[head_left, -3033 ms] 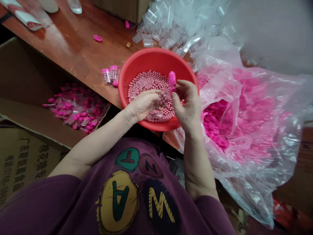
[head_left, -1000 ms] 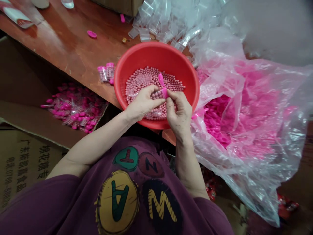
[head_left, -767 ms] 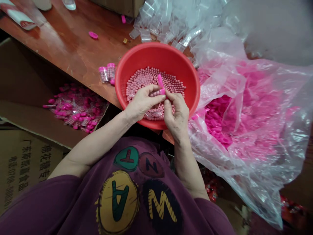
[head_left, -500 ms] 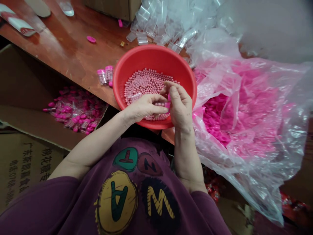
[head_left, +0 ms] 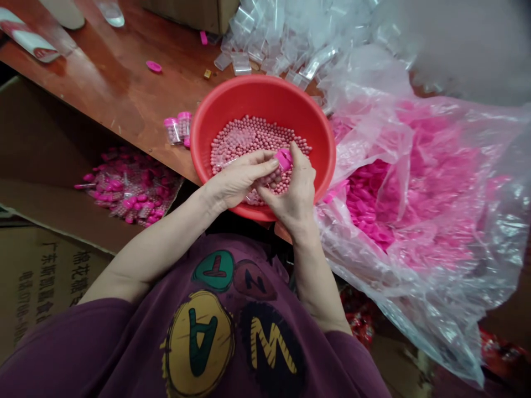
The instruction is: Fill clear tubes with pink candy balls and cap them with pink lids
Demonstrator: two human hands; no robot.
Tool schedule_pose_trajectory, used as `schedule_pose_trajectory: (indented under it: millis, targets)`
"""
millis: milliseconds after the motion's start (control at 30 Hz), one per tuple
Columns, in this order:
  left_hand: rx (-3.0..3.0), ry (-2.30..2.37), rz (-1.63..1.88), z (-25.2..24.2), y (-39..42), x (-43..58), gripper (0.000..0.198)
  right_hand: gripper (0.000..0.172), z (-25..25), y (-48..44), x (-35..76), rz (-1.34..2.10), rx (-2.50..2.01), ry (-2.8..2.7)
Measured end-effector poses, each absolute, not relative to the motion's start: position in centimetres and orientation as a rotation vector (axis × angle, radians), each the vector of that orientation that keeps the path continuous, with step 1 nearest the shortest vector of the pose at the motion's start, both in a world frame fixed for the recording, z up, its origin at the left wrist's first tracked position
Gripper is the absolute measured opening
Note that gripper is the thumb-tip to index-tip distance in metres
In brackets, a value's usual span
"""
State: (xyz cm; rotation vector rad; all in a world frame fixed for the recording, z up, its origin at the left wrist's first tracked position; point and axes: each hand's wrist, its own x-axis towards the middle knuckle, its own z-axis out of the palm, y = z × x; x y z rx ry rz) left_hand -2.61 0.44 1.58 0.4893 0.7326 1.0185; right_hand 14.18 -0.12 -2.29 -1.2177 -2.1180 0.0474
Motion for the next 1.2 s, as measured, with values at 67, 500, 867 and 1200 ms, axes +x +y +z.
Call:
schedule_pose_trajectory:
  millis: [67, 500, 867, 1200]
  targets:
    - [0.530, 0.716, 1.043, 1.3, 0.3, -2.6, 0.017, 0.085, -2.2, 0.1, 14.5, 0.000, -1.214, -2.135]
    - [0.796, 0.858, 1.078, 0.2, 0.1, -2.5, 0.022, 0.088, -2.6, 0.2, 15.1, 0.141, -1.209, -2.200]
    - [0.954, 0.989, 1.094, -0.3, 0.1, -1.5, 0.021, 0.081, -3.3, -0.2, 15.5, 0.075, -1.104, -2.141]
    - [1.362, 1.099, 1.128, -0.3, -0.3, -0.4, 0.038, 0.069, -2.4, -0.7, 15.1, -0.202, -1.099, -2.115]
